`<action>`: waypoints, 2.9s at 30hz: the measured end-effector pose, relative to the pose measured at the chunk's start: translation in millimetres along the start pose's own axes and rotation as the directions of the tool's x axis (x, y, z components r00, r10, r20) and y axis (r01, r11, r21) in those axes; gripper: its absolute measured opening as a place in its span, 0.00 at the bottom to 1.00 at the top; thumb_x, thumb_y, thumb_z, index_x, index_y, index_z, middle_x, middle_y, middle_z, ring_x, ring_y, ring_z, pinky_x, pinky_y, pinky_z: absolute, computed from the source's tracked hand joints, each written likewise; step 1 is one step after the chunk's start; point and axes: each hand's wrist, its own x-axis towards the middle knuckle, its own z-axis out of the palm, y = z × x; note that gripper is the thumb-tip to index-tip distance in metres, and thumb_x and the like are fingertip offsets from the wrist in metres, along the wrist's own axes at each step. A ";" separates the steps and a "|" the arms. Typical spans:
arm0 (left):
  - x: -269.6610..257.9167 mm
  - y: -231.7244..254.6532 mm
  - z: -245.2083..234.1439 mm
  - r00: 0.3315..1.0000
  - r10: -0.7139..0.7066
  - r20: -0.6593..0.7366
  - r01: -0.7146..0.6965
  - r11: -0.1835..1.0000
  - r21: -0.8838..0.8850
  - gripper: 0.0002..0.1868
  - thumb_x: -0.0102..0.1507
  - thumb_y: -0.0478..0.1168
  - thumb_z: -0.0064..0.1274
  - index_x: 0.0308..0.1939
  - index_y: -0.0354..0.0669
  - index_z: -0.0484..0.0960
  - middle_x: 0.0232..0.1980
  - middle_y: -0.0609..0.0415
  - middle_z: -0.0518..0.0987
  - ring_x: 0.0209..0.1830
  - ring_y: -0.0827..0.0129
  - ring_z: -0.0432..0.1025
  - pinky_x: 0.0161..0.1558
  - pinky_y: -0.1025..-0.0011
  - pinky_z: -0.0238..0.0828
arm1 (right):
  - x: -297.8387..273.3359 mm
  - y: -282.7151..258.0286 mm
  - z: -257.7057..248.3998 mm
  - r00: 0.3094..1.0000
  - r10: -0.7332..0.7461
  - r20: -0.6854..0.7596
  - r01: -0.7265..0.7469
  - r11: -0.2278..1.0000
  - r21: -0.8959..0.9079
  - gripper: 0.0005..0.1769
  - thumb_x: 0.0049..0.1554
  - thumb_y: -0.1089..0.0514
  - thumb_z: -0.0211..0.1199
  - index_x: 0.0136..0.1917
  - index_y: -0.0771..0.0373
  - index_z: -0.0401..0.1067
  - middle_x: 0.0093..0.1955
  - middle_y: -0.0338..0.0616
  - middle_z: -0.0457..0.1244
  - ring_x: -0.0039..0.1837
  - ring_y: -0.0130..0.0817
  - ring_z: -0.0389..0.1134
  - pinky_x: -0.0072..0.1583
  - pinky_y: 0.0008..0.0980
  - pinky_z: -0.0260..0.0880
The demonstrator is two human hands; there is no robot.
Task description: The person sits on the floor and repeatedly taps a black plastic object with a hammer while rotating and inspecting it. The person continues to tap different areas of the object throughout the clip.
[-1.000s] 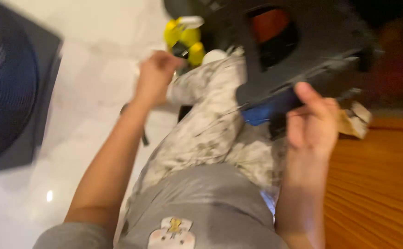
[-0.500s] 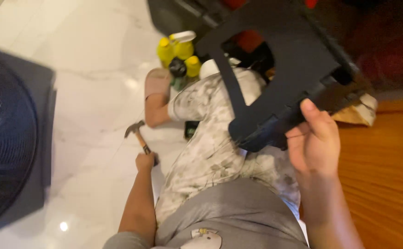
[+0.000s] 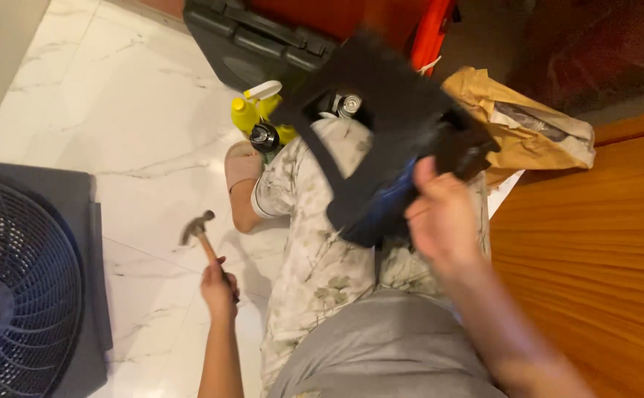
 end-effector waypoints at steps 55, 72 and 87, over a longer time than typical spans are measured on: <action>-184.7 160.5 55.3 0.533 0.581 0.615 -0.831 0.223 0.509 0.15 0.71 0.45 0.44 0.41 0.37 0.77 0.25 0.46 0.74 0.23 0.51 0.70 0.26 0.61 0.65 | -12.8 62.2 65.4 0.995 0.096 -0.005 -0.095 0.978 -0.184 0.29 0.63 0.43 0.60 0.27 0.53 0.54 0.25 0.31 0.48 0.27 0.24 0.46 0.32 0.28 0.47; -205.6 193.5 40.6 0.580 0.576 0.576 -0.801 0.275 0.531 0.12 0.70 0.44 0.42 0.43 0.44 0.79 0.25 0.47 0.77 0.26 0.51 0.75 0.32 0.58 0.72 | -10.9 46.3 63.7 0.983 0.178 0.037 -0.173 0.978 -0.118 0.27 0.66 0.43 0.56 0.28 0.53 0.56 0.25 0.31 0.47 0.29 0.23 0.45 0.34 0.26 0.45; -186.3 176.3 59.7 0.657 0.424 0.623 -0.741 0.213 0.637 0.13 0.68 0.42 0.47 0.51 0.40 0.79 0.37 0.43 0.81 0.34 0.48 0.76 0.35 0.59 0.72 | -18.2 41.6 68.5 0.983 0.182 0.022 -0.178 0.978 -0.110 0.26 0.66 0.44 0.55 0.30 0.53 0.57 0.26 0.30 0.47 0.29 0.23 0.44 0.34 0.27 0.45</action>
